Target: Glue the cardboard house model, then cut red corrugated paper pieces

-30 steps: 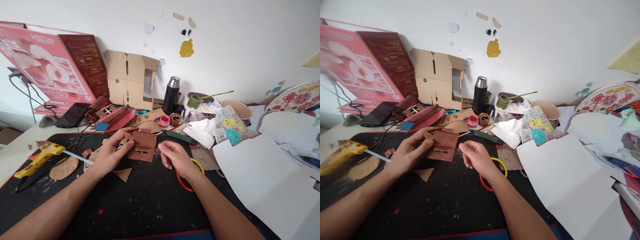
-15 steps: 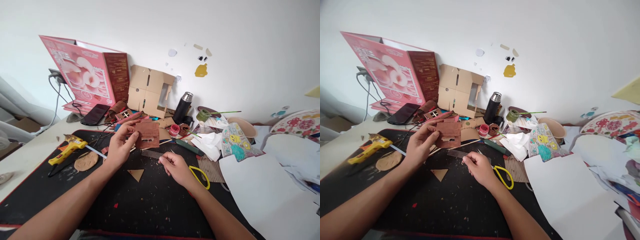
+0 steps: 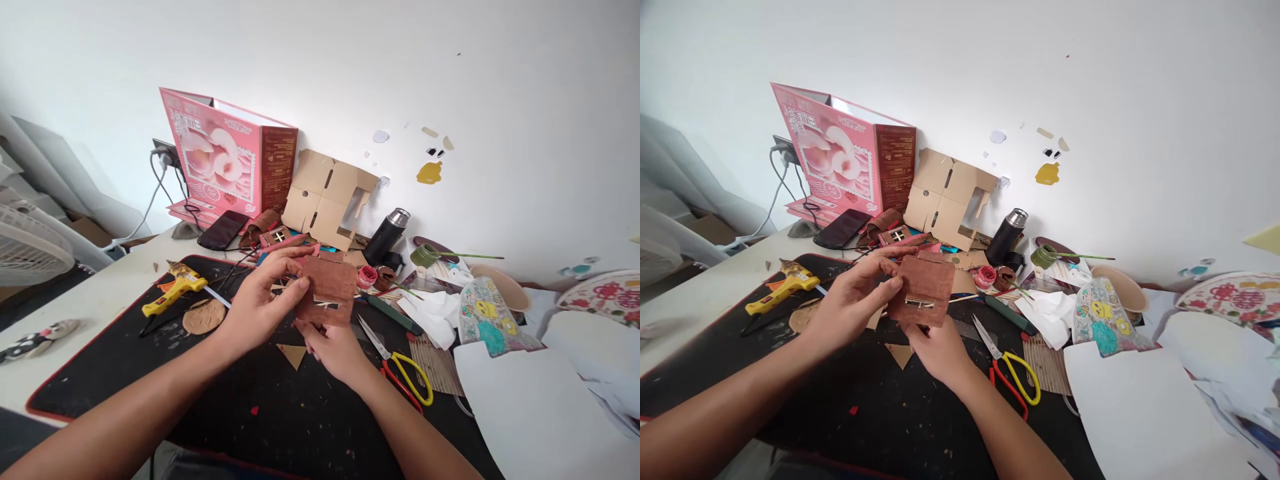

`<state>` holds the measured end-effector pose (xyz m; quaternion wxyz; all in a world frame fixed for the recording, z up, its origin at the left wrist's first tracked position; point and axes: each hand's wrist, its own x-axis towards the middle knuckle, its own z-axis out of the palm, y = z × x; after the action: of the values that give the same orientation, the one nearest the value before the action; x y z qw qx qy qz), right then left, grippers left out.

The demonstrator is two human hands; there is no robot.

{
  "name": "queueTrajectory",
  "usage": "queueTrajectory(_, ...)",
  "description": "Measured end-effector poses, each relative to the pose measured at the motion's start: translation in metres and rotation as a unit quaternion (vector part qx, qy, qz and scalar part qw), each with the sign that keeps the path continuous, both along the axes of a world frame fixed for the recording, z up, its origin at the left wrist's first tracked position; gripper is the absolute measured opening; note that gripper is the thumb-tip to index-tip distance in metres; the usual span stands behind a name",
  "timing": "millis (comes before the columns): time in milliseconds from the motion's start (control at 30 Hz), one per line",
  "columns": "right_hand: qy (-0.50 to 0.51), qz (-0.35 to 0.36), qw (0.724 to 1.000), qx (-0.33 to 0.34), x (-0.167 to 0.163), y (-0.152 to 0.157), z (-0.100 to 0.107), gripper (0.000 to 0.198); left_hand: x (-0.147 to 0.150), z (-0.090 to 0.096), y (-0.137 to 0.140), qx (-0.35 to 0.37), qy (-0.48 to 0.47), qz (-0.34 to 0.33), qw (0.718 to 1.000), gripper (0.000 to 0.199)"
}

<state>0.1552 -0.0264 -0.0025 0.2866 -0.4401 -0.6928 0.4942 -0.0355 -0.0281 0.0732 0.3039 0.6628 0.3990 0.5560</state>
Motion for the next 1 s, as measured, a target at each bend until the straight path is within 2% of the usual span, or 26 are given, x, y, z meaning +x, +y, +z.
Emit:
queueTrajectory(100,0.030,-0.017,0.999,-0.042,0.003,-0.002,-0.004,0.039,-0.014,-0.013,-0.002,-0.046,0.017,-0.008,0.999,0.024)
queueTrajectory(200,0.032,-0.049,0.997,-0.058,0.025,-0.004,-0.006,0.038,-0.023,-0.031,-0.004,-0.097,0.039,-0.009,0.994,0.031)
queueTrajectory(367,0.011,-0.142,0.990,-0.007,0.066,0.003,0.000,0.041,-0.023,-0.056,0.001,-0.130,0.078,0.016,0.988,0.038)
queueTrajectory(467,0.022,-0.160,0.987,0.006,0.077,0.009,-0.002,0.043,-0.015,-0.068,0.009,-0.126,0.110,0.012,0.986,0.041)
queueTrajectory(600,0.021,-0.181,0.983,0.040,0.080,0.010,-0.014,0.045,-0.005,-0.080,0.015,-0.127,0.166,0.005,0.978,0.043)
queueTrajectory(733,-0.026,-0.156,0.982,0.104,0.085,0.003,-0.018,0.034,-0.002,-0.085,0.014,-0.123,0.243,0.009,0.962,0.040)
queueTrajectory(933,-0.056,-0.142,0.981,0.123,0.094,-0.001,-0.015,0.029,-0.006,-0.092,0.019,-0.062,0.301,0.039,0.951,0.035)
queueTrajectory(1000,-0.062,-0.137,0.980,0.126,0.094,0.000,-0.016,0.028,-0.005,-0.093,0.019,-0.032,0.337,0.057,0.939,0.034)
